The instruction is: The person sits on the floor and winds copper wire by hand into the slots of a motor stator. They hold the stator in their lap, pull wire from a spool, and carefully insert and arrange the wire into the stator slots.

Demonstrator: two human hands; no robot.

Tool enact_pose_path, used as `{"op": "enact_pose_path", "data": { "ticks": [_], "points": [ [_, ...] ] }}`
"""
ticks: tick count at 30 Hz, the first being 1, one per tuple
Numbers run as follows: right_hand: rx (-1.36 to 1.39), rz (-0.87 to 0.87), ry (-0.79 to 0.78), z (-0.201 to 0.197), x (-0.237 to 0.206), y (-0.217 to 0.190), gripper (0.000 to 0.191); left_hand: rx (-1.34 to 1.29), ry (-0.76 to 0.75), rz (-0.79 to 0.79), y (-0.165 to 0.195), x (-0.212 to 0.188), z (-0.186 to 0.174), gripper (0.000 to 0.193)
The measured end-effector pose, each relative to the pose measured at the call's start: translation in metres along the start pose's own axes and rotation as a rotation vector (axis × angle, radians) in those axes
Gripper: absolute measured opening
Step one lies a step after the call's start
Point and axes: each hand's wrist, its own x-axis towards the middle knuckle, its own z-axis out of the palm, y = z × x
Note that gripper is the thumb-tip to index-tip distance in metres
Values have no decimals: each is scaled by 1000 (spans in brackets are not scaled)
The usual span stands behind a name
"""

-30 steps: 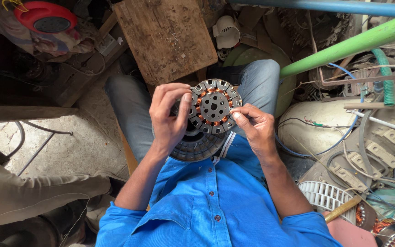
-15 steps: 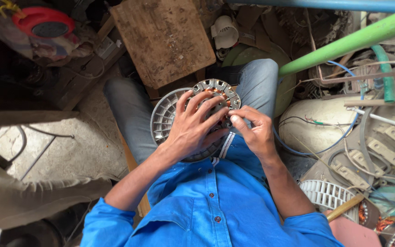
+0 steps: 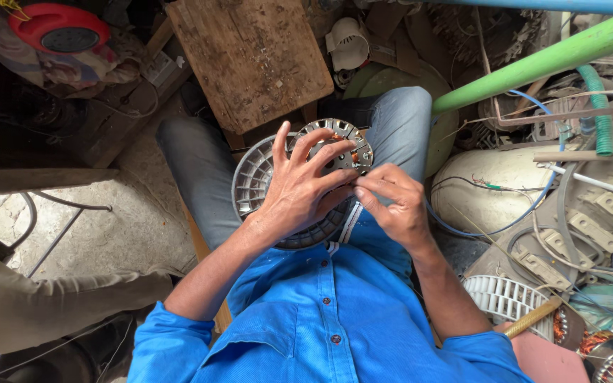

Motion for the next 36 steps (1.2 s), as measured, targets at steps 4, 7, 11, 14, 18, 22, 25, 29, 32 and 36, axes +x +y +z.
{"op": "enact_pose_path", "data": {
  "ticks": [4,7,11,14,18,22,25,29,32,36],
  "points": [
    [85,-24,21,-2,-9,13,21,80,0,70,0,4,0,18],
    [212,2,123,-12,-8,30,29,57,-20,97,0,3,0,16],
    [-275,-6,-40,-17,17,60,61,-9,16,85,-2,0,0,17],
    [-408,-40,-245,10,25,70,96,-26,21,76,-3,0,0,16],
    [-324,7,-179,37,26,72,75,-41,36,80,-2,1,0,17],
    [-286,82,-160,39,29,70,66,-39,31,63,-2,1,-1,17],
    [-239,94,-142,35,31,66,69,-48,36,78,-3,2,-1,17],
    [-335,-57,-149,30,30,62,46,-46,21,69,-4,2,-2,18],
    [-300,-115,-104,27,30,68,29,-50,18,62,-3,1,-2,17],
    [-16,83,-142,19,25,79,22,-50,16,59,-3,1,-1,16]
  ]
}}
